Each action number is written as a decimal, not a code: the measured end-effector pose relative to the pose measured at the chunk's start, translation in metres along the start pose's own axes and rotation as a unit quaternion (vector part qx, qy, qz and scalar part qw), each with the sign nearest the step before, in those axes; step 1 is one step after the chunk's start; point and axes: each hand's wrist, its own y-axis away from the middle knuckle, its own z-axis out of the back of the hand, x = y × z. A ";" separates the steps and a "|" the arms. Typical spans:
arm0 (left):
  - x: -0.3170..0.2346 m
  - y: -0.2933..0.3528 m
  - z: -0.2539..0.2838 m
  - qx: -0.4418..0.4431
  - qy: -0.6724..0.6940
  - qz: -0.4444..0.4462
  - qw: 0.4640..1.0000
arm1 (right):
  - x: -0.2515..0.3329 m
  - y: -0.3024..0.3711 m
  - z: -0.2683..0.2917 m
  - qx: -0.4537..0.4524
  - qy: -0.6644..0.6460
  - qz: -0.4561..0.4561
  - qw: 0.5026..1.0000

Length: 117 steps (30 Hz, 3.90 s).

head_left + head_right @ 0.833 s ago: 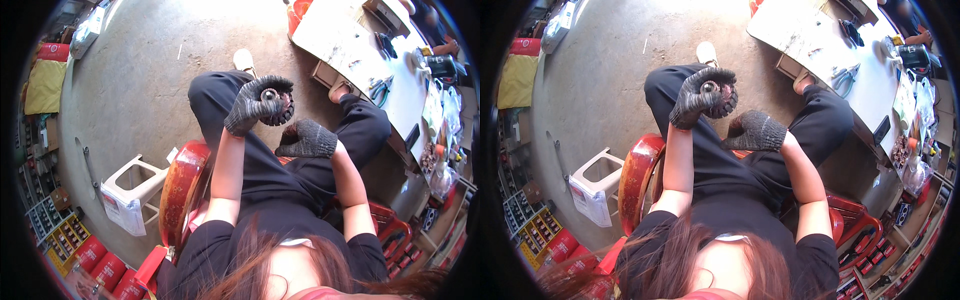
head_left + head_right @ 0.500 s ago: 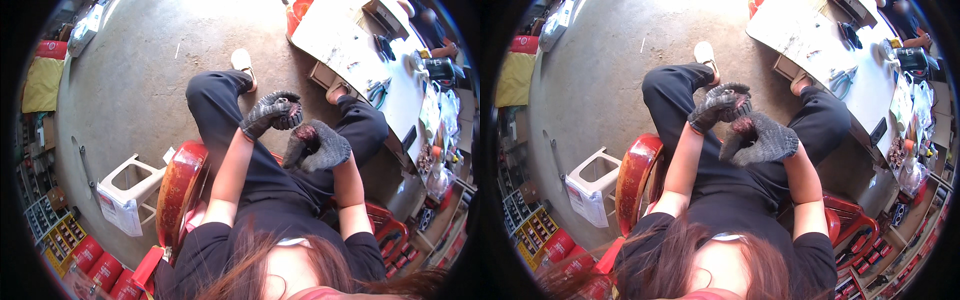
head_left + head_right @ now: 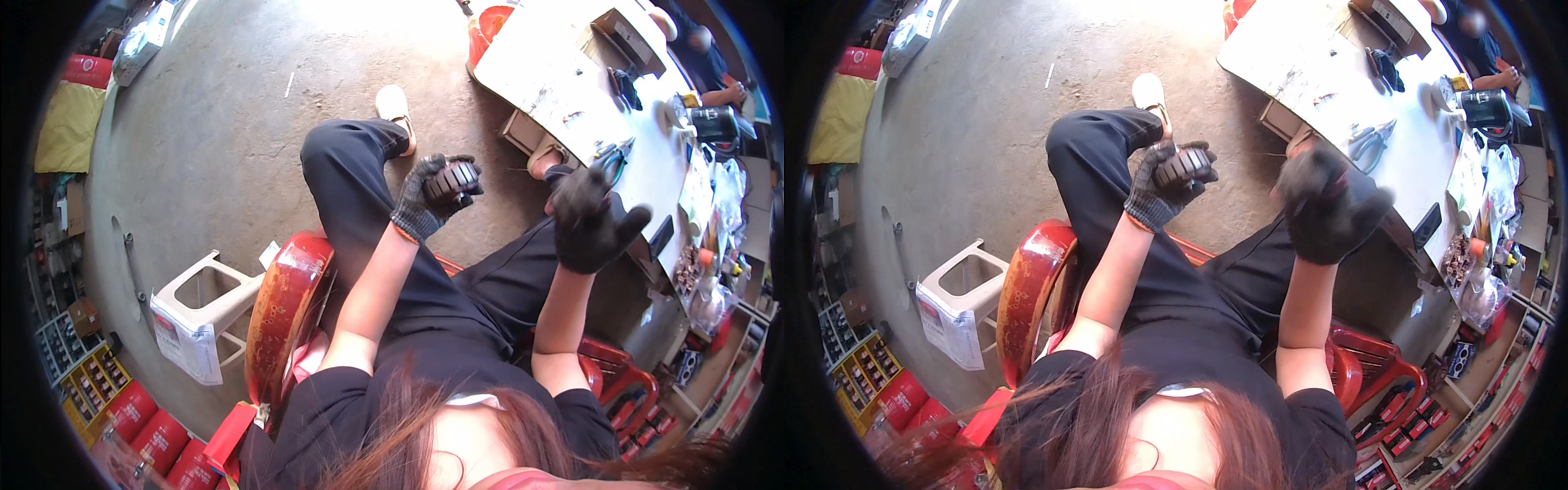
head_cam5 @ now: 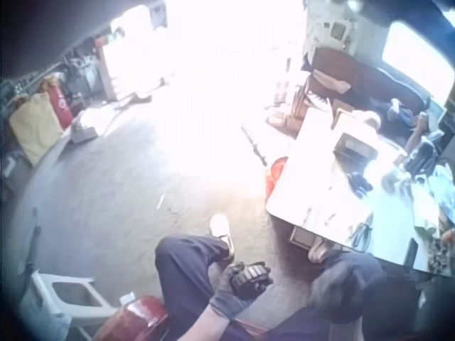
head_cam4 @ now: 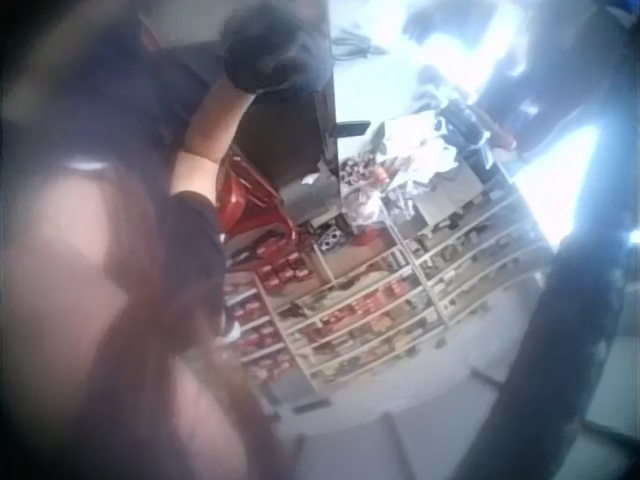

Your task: The person sits cross-legged and repeatedly handles a small cylindrical electrical component, rotating it and manipulating its copper windings with gloved hands. The person occasionally places the component on the table and picks it back up.

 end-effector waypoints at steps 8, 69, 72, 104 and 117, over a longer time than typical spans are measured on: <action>-0.013 0.024 -0.048 0.013 -0.439 -0.033 0.898 | -0.010 -0.031 0.033 -0.057 0.238 0.072 0.967; -0.040 0.029 -0.042 -0.018 -0.440 -0.283 0.852 | -0.019 -0.001 -0.031 0.325 0.061 -0.324 0.886; -0.008 0.004 -0.024 -0.036 -0.281 -0.228 0.932 | -0.012 0.008 -0.030 0.245 0.008 -0.261 0.933; -0.025 0.028 -0.053 0.002 -0.568 -0.143 0.811 | -0.034 0.014 -0.002 0.348 0.002 -0.421 0.838; -0.022 0.020 -0.013 0.020 -0.133 -0.006 0.991 | 0.006 0.004 0.030 -0.015 -0.230 0.028 0.973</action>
